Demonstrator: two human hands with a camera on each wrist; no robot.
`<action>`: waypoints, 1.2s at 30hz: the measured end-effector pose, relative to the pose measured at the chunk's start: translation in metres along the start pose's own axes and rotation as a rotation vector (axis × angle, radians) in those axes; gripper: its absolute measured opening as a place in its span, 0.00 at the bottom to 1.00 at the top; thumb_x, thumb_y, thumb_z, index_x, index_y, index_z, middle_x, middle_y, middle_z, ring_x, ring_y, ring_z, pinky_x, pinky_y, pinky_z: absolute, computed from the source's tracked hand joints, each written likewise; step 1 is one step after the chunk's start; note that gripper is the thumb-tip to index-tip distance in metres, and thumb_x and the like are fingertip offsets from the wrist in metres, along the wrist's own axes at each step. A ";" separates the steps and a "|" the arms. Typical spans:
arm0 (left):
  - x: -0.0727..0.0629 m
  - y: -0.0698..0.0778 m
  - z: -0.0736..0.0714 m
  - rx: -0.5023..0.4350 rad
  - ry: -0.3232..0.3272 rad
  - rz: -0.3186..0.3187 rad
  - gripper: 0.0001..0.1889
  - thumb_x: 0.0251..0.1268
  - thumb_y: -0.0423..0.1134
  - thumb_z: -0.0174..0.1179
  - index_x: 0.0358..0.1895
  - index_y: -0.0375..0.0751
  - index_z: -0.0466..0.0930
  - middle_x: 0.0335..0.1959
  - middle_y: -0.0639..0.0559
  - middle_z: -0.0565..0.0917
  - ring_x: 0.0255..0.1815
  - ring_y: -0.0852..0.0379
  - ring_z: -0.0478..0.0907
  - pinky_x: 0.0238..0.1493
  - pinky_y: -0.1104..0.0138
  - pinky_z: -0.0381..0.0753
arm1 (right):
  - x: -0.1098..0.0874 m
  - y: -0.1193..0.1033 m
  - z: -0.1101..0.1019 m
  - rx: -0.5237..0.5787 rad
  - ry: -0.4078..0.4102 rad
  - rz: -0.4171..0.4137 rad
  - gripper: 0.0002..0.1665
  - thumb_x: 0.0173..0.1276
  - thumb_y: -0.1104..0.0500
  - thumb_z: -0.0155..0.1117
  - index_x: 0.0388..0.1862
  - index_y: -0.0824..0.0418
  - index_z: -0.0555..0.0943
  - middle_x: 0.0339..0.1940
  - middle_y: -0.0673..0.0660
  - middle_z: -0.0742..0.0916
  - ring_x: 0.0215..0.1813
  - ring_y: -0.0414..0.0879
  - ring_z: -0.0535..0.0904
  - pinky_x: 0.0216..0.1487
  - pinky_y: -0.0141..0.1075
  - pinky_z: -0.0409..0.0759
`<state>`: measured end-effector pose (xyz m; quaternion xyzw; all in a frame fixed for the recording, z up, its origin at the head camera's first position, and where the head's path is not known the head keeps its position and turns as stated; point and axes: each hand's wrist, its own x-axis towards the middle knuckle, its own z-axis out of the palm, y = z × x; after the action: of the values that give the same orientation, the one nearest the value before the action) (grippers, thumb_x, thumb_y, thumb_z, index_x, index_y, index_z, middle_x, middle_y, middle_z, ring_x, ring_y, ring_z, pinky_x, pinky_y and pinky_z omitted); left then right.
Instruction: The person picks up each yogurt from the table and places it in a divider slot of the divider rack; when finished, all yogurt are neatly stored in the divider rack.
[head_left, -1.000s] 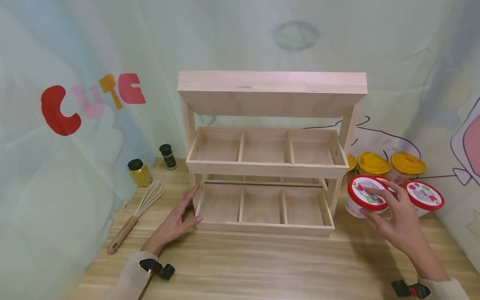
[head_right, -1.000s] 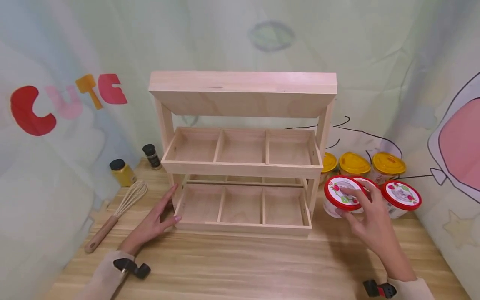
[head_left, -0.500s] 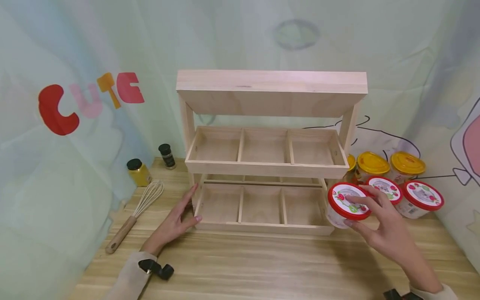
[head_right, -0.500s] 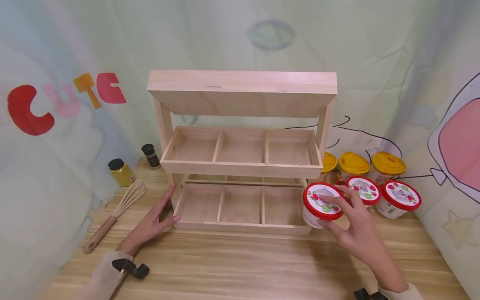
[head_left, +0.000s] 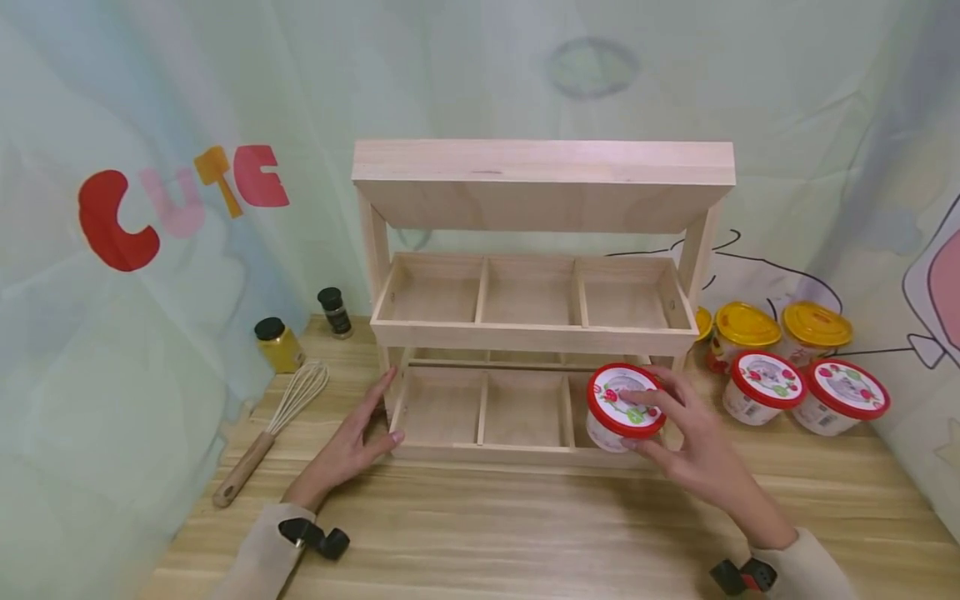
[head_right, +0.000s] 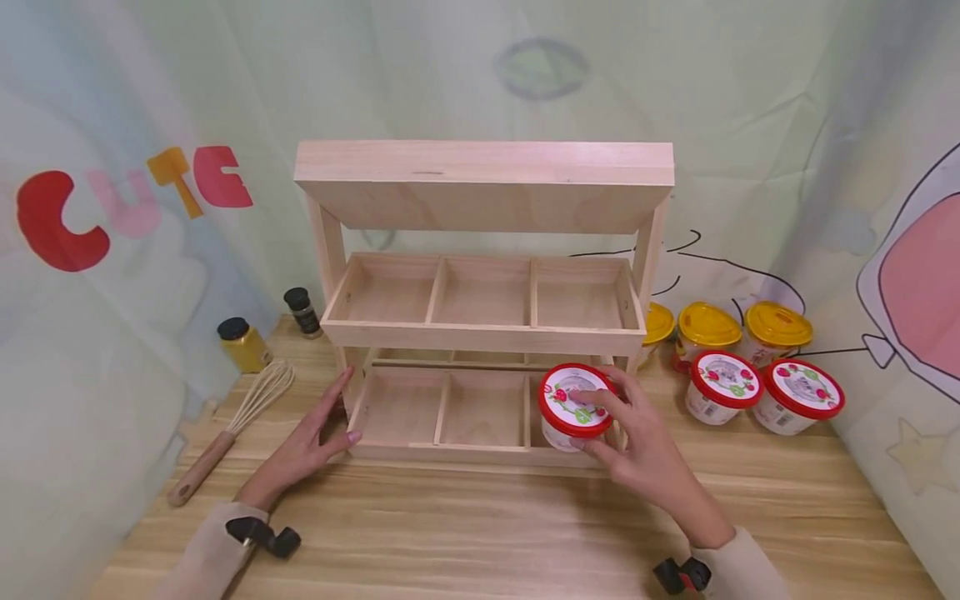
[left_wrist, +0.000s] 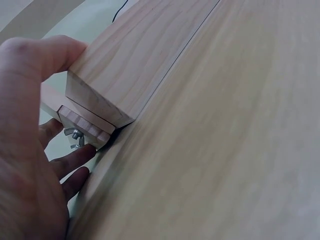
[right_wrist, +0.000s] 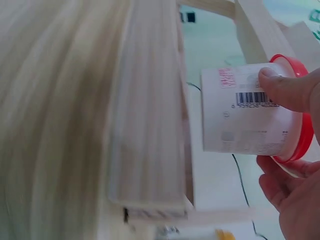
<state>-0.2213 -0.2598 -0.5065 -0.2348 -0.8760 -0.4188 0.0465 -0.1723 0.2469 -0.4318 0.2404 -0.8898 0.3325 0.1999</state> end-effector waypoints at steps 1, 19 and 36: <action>0.000 0.000 0.000 0.002 0.000 -0.002 0.51 0.72 0.40 0.67 0.90 0.60 0.43 0.91 0.44 0.50 0.88 0.29 0.51 0.83 0.68 0.49 | 0.002 -0.001 0.004 -0.002 -0.004 -0.008 0.39 0.51 0.68 0.87 0.61 0.44 0.86 0.77 0.61 0.77 0.73 0.59 0.75 0.68 0.19 0.67; 0.001 -0.004 0.003 -0.012 -0.004 0.023 0.51 0.72 0.38 0.67 0.90 0.58 0.43 0.91 0.43 0.50 0.88 0.30 0.52 0.81 0.74 0.48 | 0.044 -0.030 0.058 0.175 -0.044 -0.113 0.37 0.56 0.64 0.86 0.64 0.45 0.85 0.73 0.56 0.78 0.71 0.51 0.77 0.64 0.38 0.84; 0.001 -0.006 0.002 0.002 0.009 0.029 0.51 0.71 0.37 0.67 0.90 0.54 0.44 0.90 0.37 0.52 0.85 0.26 0.57 0.77 0.31 0.60 | 0.071 -0.063 0.108 0.233 -0.080 -0.104 0.34 0.59 0.57 0.85 0.64 0.43 0.84 0.74 0.57 0.79 0.73 0.56 0.78 0.63 0.54 0.84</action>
<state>-0.2250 -0.2610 -0.5116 -0.2456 -0.8726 -0.4183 0.0567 -0.2154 0.1101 -0.4393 0.3208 -0.8388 0.4129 0.1520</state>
